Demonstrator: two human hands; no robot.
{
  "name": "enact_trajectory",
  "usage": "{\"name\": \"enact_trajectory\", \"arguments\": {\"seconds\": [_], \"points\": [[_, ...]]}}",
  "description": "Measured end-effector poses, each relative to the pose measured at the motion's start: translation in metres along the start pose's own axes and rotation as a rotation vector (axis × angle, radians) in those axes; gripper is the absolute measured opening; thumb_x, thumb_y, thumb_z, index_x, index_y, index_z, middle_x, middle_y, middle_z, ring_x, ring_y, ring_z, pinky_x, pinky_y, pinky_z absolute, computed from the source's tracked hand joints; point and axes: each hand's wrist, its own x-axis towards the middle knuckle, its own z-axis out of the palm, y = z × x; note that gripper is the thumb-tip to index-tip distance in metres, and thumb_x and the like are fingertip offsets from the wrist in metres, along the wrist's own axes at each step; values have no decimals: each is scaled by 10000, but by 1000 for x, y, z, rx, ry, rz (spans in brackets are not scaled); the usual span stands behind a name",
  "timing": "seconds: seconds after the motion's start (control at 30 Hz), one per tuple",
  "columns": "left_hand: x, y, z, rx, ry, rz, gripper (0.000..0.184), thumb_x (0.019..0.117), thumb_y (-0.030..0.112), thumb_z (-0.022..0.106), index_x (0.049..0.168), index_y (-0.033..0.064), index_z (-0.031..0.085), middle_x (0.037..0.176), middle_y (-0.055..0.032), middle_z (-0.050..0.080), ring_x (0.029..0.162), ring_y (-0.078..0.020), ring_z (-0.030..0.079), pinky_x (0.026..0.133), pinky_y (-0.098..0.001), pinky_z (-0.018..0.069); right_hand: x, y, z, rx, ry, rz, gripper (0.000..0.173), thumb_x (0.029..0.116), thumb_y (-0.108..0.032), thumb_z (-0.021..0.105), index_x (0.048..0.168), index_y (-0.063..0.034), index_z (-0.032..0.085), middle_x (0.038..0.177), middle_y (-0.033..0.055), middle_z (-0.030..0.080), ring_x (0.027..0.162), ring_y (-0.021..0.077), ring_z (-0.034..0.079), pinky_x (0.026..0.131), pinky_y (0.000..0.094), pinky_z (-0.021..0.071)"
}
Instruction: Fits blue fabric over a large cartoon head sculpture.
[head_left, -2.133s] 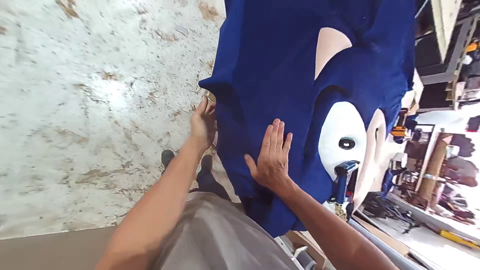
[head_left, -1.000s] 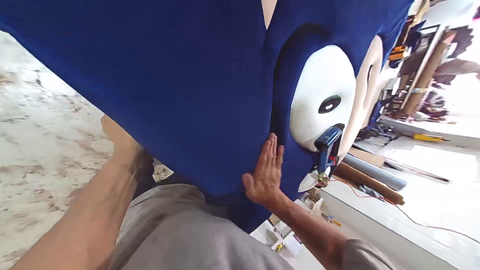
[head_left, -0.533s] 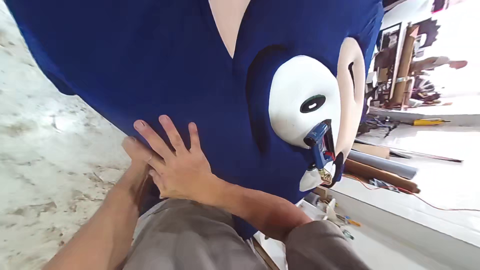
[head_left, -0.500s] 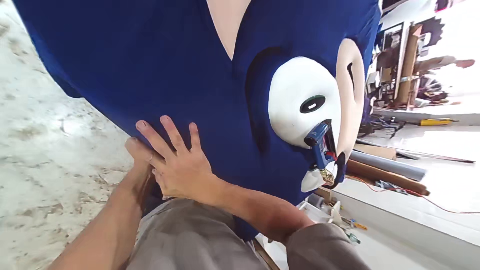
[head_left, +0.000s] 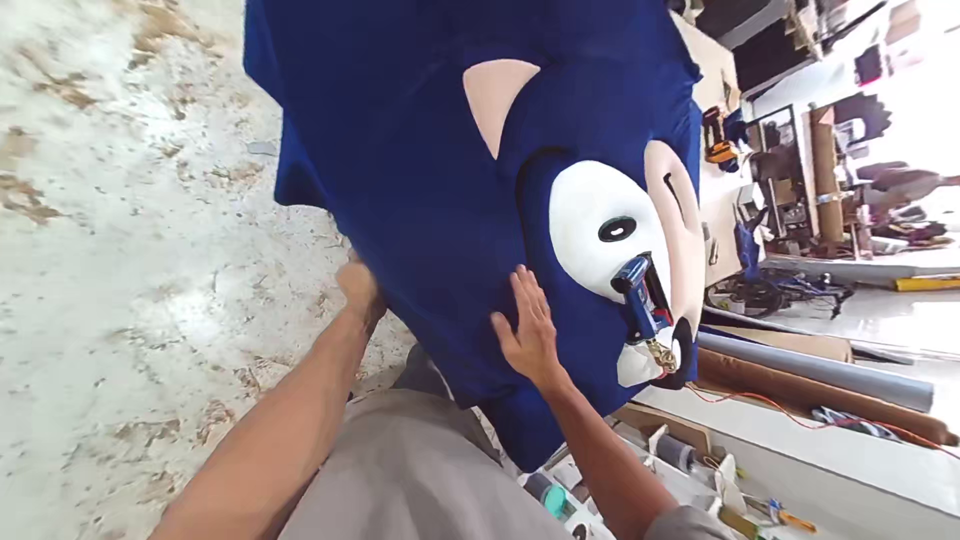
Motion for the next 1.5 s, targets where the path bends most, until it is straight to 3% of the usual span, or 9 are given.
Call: {"name": "enact_trajectory", "arguments": {"seconds": [0.4,0.63,0.87,0.97,1.1,1.2,1.3,1.43,1.5], "points": [[-7,-1,-6,2,-66,130,364,1053,234,433,1164,-53,629,1110,-189,669,1049,-245,650,902,-494,539,-9,4,8,-29,52,54,671,989,-528,400,1455,-76,573,1547,118,507,1471,332,420,1196,585,335],[-71,53,4,-278,-121,-21,398,1076,93,125,1273,-45,442,1068,-107,589,947,-92,607,839,-275,532,-11,20,-3,24,13,52,657,964,-516,429,1463,-113,571,1559,90,500,1489,311,396,1201,568,325],[-99,33,57,-258,-213,-150,476,1087,181,86,1379,-55,378,1169,-112,570,1043,-74,589,902,-272,517,-29,95,-24,42,16,11,560,990,-448,436,1412,-122,607,1513,103,550,1464,295,438,1204,540,348],[-77,-22,70,-101,-43,20,438,1103,134,293,1420,-137,431,1337,-266,582,1229,-235,588,1054,-375,488,-31,114,-25,43,20,-46,572,996,-447,419,1408,-92,597,1503,149,549,1457,323,441,1192,559,353],[-62,-16,75,24,46,6,343,1074,169,449,1206,-80,646,1150,-241,684,1127,-297,651,1001,-481,508,-28,118,-25,27,14,-79,619,994,-459,386,1410,-46,583,1512,192,525,1460,344,430,1201,553,333],[-58,-26,67,-319,116,-57,586,1124,386,307,955,-22,692,886,-151,708,862,-233,705,805,-472,585,-27,105,-25,31,18,-57,607,997,-415,406,1427,-14,557,1527,214,496,1468,363,411,1207,555,324],[-69,-36,38,-475,68,31,704,1113,485,227,1042,-31,701,962,-168,729,951,-242,718,887,-488,585,-15,67,-21,106,12,-65,615,1005,-452,451,1430,-19,550,1538,197,487,1480,349,394,1220,574,297],[-95,-35,1,-487,-115,195,391,1071,307,515,1033,-46,680,870,-124,732,817,-190,732,799,-430,625,-10,-33,-8,187,-149,-297,871,933,-699,448,1511,-48,468,1577,133,463,1507,281,364,1228,619,258],[-109,-27,-20,-401,-188,235,307,1046,222,568,1109,-65,655,936,-138,731,863,-186,732,832,-418,621,-15,-70,9,91,-140,-314,1036,778,-694,655,1566,-74,393,1629,131,386,1536,301,303,1227,653,210]]}}
